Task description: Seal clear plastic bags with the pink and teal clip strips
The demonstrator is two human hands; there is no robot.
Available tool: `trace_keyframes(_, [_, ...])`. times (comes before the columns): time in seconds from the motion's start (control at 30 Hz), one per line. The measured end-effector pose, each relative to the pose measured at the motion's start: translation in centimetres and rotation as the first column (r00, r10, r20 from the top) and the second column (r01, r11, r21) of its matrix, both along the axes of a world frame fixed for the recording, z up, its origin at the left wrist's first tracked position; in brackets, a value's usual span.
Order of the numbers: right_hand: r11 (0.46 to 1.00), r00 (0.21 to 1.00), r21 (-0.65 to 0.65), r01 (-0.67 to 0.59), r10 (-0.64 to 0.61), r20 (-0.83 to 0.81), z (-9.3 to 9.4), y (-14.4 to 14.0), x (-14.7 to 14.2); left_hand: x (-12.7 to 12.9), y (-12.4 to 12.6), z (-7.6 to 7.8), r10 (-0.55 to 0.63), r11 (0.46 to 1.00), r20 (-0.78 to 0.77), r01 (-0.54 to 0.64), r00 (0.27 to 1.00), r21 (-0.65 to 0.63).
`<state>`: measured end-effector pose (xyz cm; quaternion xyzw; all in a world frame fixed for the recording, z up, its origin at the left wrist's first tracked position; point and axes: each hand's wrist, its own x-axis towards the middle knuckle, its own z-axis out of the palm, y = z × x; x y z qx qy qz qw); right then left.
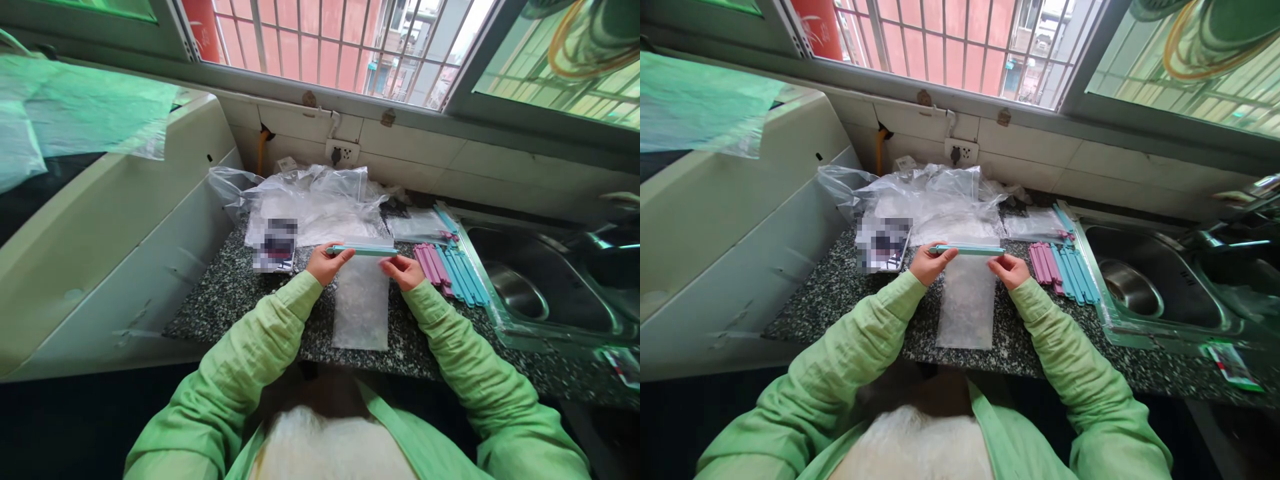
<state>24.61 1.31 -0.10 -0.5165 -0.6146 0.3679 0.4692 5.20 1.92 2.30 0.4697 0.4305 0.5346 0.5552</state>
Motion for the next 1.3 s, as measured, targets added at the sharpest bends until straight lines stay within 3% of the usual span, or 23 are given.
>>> trace_keyframes(0.27, [0.998,0.999,-0.030,0.046,-0.046,0.001,0.00,-0.75,-0.56,0.12,0.06,0.01,0.034,0.999,0.022,-0.034,0.999,0.035])
trace_keyframes(0.57, [0.996,0.995,0.079,0.038,-0.045,0.087,0.30,-0.73,-0.55,0.10,0.17,-0.39,0.064,0.990,-0.005,-0.062,0.998,0.124])
trace_keyframes(0.83, [0.998,0.995,0.029,0.063,-0.065,0.081,0.11,-0.70,-0.67,0.05,0.28,-0.59,0.040,0.990,-0.013,-0.038,0.999,0.136])
trace_keyframes(1.03, [1.000,0.993,0.006,-0.021,0.020,0.117,0.29,-0.40,-0.67,-0.25,0.50,-0.50,0.111,0.983,0.014,-0.112,0.994,0.149])
trace_keyframes(1.3, [1.000,0.983,0.024,-0.020,0.015,0.181,0.02,-0.42,-0.69,-0.55,0.55,-0.28,0.195,0.961,-0.001,-0.191,0.981,0.201])
